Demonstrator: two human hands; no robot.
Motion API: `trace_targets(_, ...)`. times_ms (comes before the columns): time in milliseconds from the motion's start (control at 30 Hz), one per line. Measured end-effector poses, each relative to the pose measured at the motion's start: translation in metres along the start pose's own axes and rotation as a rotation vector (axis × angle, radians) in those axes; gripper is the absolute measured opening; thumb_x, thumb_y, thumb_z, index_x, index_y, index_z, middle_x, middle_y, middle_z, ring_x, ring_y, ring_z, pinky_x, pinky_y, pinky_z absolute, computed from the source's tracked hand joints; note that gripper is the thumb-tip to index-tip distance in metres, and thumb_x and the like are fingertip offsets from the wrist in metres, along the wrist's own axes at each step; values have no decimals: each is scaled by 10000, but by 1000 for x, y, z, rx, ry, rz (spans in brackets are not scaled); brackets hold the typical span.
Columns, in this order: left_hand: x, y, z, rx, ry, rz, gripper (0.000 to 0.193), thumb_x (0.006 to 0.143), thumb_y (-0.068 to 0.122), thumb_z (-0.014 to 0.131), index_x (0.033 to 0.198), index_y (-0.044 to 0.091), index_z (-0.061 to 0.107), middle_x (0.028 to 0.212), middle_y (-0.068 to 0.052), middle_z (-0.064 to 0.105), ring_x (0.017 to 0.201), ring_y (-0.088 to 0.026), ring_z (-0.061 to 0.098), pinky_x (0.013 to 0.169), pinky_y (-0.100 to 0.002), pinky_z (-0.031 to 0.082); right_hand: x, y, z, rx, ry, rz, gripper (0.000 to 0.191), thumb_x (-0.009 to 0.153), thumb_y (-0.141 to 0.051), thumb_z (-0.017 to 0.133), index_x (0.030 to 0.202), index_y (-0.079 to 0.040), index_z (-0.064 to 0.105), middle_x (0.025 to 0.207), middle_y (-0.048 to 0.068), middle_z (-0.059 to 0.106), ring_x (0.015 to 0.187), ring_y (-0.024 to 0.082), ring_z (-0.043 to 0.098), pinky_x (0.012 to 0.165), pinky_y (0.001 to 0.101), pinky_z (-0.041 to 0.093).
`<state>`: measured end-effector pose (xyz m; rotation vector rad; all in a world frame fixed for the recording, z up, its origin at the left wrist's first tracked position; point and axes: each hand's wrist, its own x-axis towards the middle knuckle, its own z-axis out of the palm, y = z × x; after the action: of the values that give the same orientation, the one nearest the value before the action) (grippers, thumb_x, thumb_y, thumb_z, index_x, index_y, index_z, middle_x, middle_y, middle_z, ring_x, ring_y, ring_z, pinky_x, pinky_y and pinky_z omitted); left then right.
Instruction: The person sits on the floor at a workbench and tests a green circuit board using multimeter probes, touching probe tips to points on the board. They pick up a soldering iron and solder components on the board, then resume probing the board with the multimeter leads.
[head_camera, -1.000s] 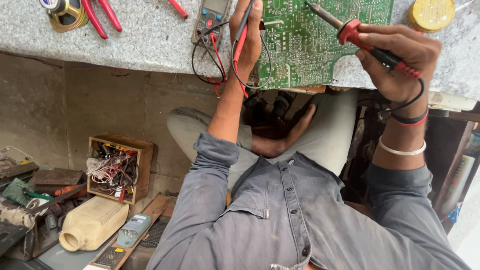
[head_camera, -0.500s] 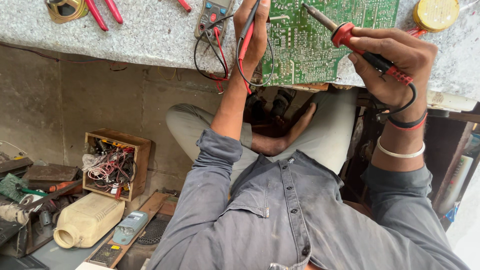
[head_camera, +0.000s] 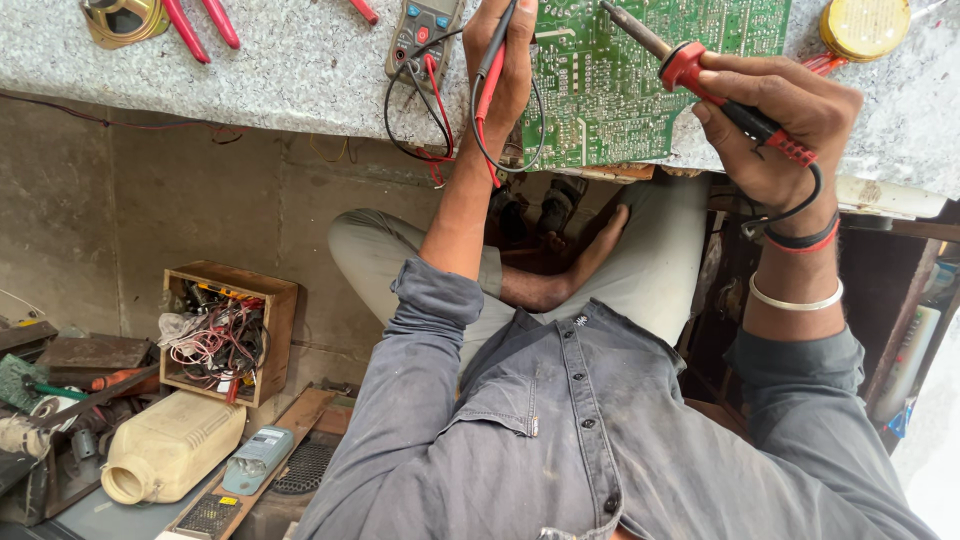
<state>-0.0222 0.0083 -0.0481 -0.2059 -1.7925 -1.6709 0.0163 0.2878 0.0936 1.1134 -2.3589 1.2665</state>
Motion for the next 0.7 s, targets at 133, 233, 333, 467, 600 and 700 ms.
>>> trace_targets(133,1,1,-1,14,4,8,300,1124,310,515,1136,68,694,687,-3,427,597,-110,377,571,-336,340,0,1,1,4,9,-15,162,1031,19,801,1183,20,744,1205,194,742,1047,250,752,882,290,589)
trace_targets(233,2,0,-1,-8,-12,7,316,1122,304,496,1173,58,688,677,-1,411,599,-109,342,572,-339,314,1,1,3,6,17,-31,172,1024,38,791,1187,25,737,1214,199,736,1058,255,751,891,293,593)
trace_targets(333,2,0,-1,13,-18,9,286,1143,307,501,1156,91,688,706,-9,442,620,-114,370,547,-322,332,2,0,3,-6,13,-25,179,1010,54,790,1178,29,735,1208,202,737,1046,260,752,883,297,592)
trace_targets(467,2,1,-3,16,-21,-2,303,1137,318,499,1225,83,670,705,-3,441,622,-110,370,557,-331,330,4,-2,-1,7,-17,-32,186,1014,51,787,1190,21,735,1218,193,734,1057,252,752,886,290,597)
trace_targets(600,2,1,-3,32,-20,6,349,1132,325,499,1341,85,642,706,-1,440,624,-109,349,589,-347,311,6,-6,0,-29,5,-23,186,994,60,789,1171,28,740,1191,202,738,1017,252,750,855,299,594)
trace_targets(700,1,0,-3,21,-31,13,299,1155,323,502,1318,132,663,733,-13,452,611,-108,365,578,-337,326,7,-10,2,-45,1,-14,184,992,67,784,1167,32,740,1185,202,741,1008,255,751,850,302,591)
